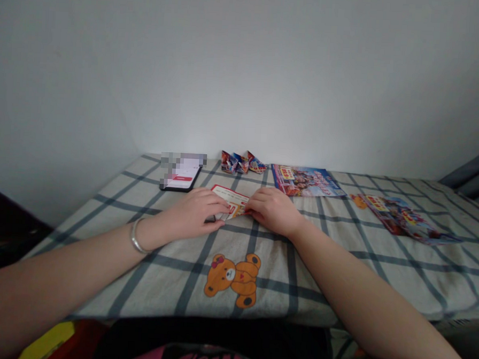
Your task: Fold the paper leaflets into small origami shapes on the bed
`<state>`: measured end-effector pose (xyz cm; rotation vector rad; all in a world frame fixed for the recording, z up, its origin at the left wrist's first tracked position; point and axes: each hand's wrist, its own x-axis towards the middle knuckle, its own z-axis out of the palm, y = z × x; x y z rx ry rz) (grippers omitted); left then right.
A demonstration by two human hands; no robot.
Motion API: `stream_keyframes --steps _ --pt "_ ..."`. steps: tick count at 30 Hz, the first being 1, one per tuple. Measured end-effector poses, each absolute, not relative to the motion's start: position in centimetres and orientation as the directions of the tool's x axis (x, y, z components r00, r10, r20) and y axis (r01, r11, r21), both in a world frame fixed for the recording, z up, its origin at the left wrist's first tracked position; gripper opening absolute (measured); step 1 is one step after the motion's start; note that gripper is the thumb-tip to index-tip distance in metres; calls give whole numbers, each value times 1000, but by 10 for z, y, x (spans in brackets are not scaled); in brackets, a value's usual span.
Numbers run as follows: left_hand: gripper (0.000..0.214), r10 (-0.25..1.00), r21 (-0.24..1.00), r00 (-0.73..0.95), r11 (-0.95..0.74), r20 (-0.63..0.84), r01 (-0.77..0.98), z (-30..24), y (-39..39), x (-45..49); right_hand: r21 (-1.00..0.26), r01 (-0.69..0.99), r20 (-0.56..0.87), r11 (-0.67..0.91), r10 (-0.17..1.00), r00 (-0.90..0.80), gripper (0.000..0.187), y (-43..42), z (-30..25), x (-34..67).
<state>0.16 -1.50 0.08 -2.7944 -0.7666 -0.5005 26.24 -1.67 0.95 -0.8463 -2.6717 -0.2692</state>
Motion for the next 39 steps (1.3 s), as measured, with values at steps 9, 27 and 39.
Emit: stream_keyframes --steps 9,27,39 --pt "24 325 -60 864 -925 385 375 0 -4 -5 125 623 423 772 527 -737 21 -12 8 271" --pt "24 456 -100 814 -848 361 520 2 -18 3 121 495 415 860 410 -813 18 -18 6 258" --pt "28 411 -62 850 -889 331 454 1 -21 7 79 564 423 822 485 -765 19 -11 5 262"
